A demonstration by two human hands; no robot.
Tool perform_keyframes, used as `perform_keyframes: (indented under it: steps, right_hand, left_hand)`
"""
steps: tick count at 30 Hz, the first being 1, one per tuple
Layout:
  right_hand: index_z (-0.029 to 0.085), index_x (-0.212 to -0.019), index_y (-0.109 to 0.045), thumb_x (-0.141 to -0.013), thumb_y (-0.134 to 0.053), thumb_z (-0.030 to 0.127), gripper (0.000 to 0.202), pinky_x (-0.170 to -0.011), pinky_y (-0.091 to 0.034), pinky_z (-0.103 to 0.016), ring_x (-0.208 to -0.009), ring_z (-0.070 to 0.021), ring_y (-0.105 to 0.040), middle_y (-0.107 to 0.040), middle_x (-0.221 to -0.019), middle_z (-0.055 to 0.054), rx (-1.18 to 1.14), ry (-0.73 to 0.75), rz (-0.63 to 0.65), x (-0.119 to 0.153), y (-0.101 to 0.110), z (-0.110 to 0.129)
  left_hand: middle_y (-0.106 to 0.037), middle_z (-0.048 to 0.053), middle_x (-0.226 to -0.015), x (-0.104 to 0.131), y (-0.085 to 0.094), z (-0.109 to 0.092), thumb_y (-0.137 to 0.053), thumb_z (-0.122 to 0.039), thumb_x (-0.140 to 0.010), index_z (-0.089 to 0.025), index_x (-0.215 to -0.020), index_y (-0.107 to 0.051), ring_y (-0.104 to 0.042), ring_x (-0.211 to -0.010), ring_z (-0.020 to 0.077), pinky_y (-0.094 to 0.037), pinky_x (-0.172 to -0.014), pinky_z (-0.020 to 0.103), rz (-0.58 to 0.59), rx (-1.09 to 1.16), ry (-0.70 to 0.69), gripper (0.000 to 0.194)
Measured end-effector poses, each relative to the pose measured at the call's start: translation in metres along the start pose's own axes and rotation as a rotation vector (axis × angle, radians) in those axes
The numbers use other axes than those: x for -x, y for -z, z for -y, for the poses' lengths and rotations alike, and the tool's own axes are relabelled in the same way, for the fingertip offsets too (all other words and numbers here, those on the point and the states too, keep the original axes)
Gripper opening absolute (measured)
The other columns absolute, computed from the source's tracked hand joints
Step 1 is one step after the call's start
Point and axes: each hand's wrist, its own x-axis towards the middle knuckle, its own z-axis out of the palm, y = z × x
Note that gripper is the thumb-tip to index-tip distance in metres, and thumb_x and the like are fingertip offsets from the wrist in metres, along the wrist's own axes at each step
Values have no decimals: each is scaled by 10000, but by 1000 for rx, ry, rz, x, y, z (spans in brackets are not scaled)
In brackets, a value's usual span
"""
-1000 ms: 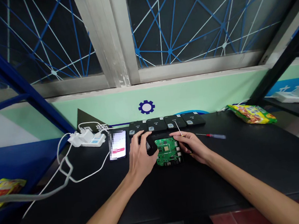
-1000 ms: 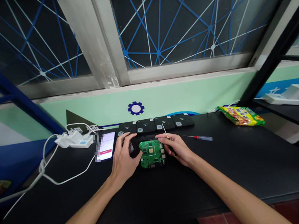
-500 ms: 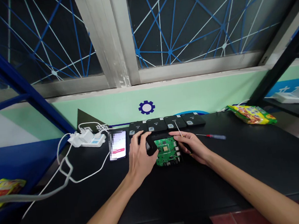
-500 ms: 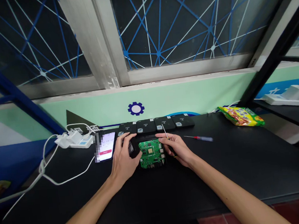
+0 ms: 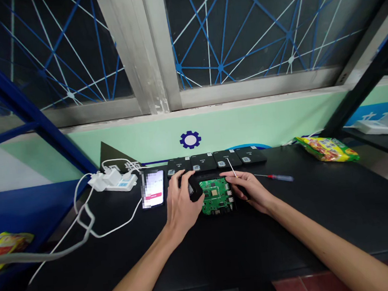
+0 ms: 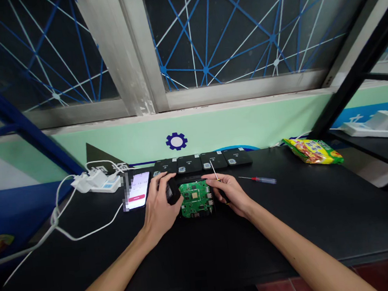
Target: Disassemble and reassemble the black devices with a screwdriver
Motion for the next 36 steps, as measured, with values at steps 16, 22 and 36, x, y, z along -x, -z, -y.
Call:
perform_keyframes:
  steps: [16, 22, 36]
  right_hand:
    - [137, -1214, -801, -857, -823, 488, 501, -417, -175, -237, -432, -77, -279, -444, -485, 74, 23, 13, 0, 0, 1, 0]
    - [144, -1188, -807, -862, -812, 492, 478, -424, -178, -242, -431, -84, -275, -445, -477, 74, 31, 12, -1, 0, 1, 0]
    - [153, -1142, -823, -905, -766, 463, 395, -460, -188, -258, -436, -90, -331, -457, -510, 62, 19, 25, -4, 1, 4, 2]
  left_hand:
    - [-516, 126, -1440, 1, 0, 1, -786, -104, -839, -293, -1435, -517, -558, -1369, 364, -529, -1120, 583, -2, -3, 5, 680]
    - [-522, 118, -1428, 1, -1, 1, -775, -105, -844, -305, -1426, -523, -567, -1361, 363, -533, -1117, 584, -15, 9, -4, 666]
    - [-516, 121, -1445, 1, 0, 0, -782, -109, -848, -294, -1428, -522, -557, -1377, 360, -526, -1128, 579, 2, 11, 14, 661]
